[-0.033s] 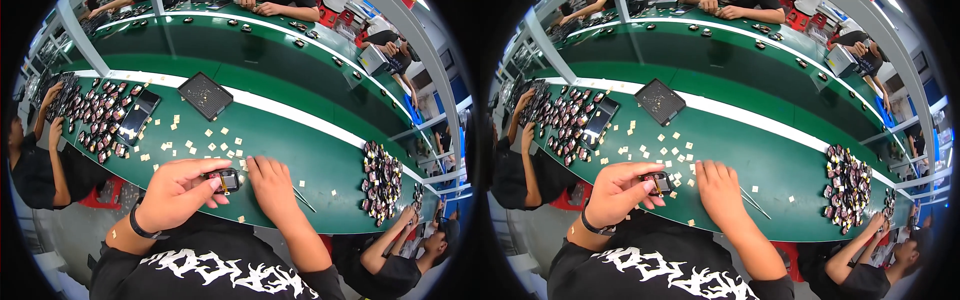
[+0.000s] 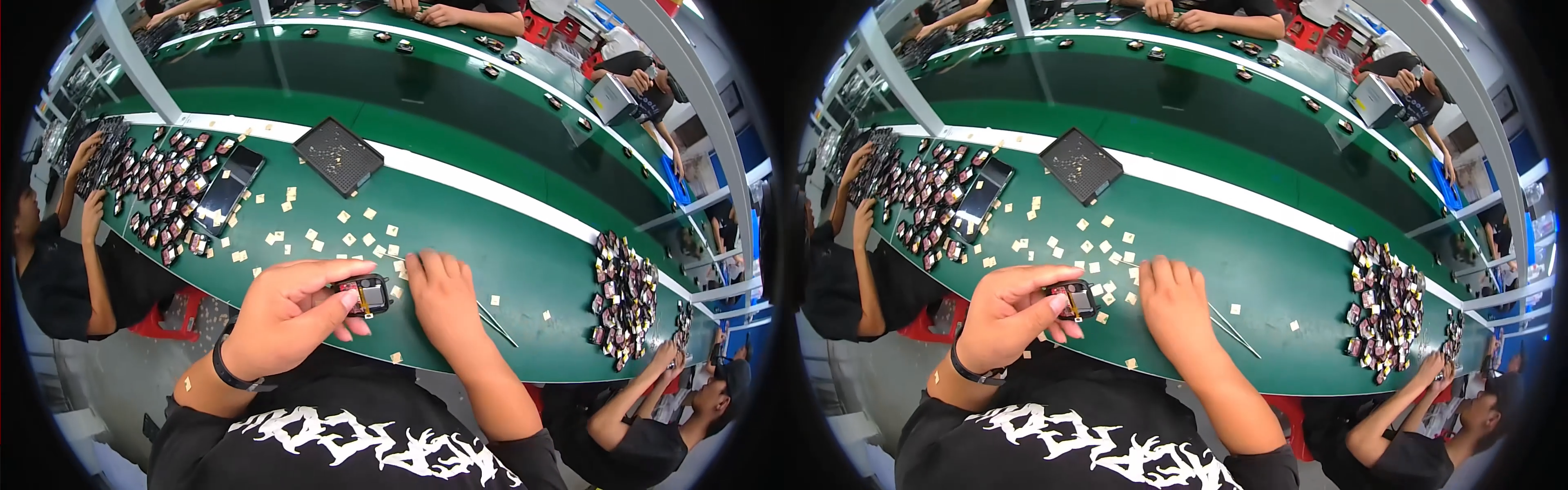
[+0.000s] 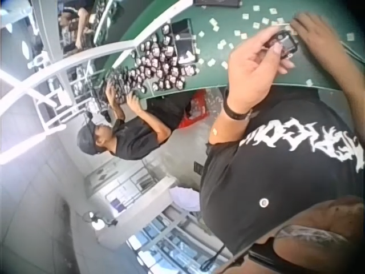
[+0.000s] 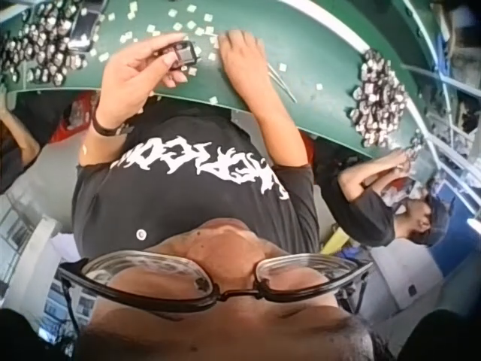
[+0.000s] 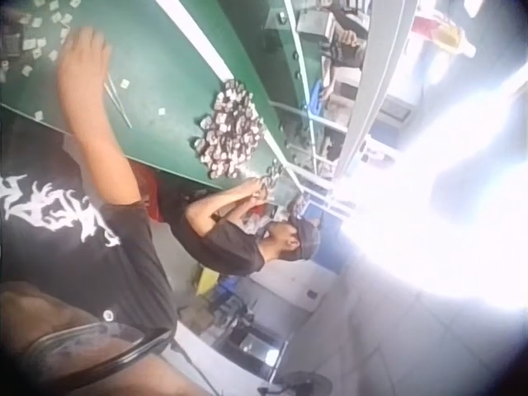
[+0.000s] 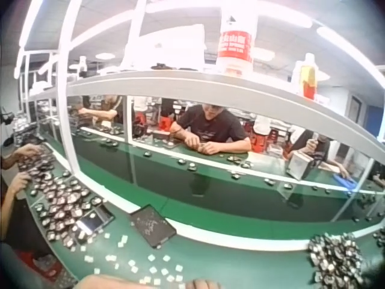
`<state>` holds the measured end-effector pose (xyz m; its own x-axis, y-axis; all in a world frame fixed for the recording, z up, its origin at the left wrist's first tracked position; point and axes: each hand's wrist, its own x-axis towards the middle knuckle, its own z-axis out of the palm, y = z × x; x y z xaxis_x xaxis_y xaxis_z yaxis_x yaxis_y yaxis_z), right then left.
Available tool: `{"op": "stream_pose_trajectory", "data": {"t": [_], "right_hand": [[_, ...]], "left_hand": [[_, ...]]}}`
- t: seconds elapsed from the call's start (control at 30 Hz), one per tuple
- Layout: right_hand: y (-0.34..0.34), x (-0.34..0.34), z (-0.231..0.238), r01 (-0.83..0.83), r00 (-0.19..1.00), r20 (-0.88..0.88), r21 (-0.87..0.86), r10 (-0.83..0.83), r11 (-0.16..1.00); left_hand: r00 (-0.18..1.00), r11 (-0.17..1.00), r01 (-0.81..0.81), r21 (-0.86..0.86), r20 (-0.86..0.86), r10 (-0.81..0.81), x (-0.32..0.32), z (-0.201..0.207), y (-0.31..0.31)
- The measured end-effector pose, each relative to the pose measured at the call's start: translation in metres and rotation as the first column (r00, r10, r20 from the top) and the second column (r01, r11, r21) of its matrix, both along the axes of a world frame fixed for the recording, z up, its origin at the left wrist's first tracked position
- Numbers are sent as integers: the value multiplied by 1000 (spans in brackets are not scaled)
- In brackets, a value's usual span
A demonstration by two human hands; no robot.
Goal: Assembling small electronic components on a factory production line.
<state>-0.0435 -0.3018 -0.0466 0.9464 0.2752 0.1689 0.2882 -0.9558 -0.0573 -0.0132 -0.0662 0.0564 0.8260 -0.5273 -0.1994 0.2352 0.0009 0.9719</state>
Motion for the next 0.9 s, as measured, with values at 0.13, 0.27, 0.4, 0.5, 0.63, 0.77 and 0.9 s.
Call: {"op": "stream_pose_trajectory", "data": {"t": [0.13,0.27,0.4,0.5,0.63,0.77,0.9], "right_hand": [[-9,1,1,19,997,-74,61,-14,998],[-18,-5,4,-44,997,77,304,21,952],[-8,-28,57,-180,970,230,451,81,874],[-7,-42,94,-274,923,364,393,125,878],[-3,-54,120,-298,879,434,179,196,938],[1,-54,128,-302,877,417,93,239,949],[6,-53,129,-339,869,395,34,299,940]], "left_hand": [[999,998,-42,-48,17,43,-6,-6,18],[997,997,-75,-12,14,76,-4,-11,20],[999,997,-41,-67,5,41,-3,-9,17],[998,999,9,-36,70,-6,-3,-1,13],[975,993,113,-21,193,-107,-2,9,8],[936,985,172,15,310,-168,-4,11,5],[919,985,168,27,356,-167,-8,9,6]]}}
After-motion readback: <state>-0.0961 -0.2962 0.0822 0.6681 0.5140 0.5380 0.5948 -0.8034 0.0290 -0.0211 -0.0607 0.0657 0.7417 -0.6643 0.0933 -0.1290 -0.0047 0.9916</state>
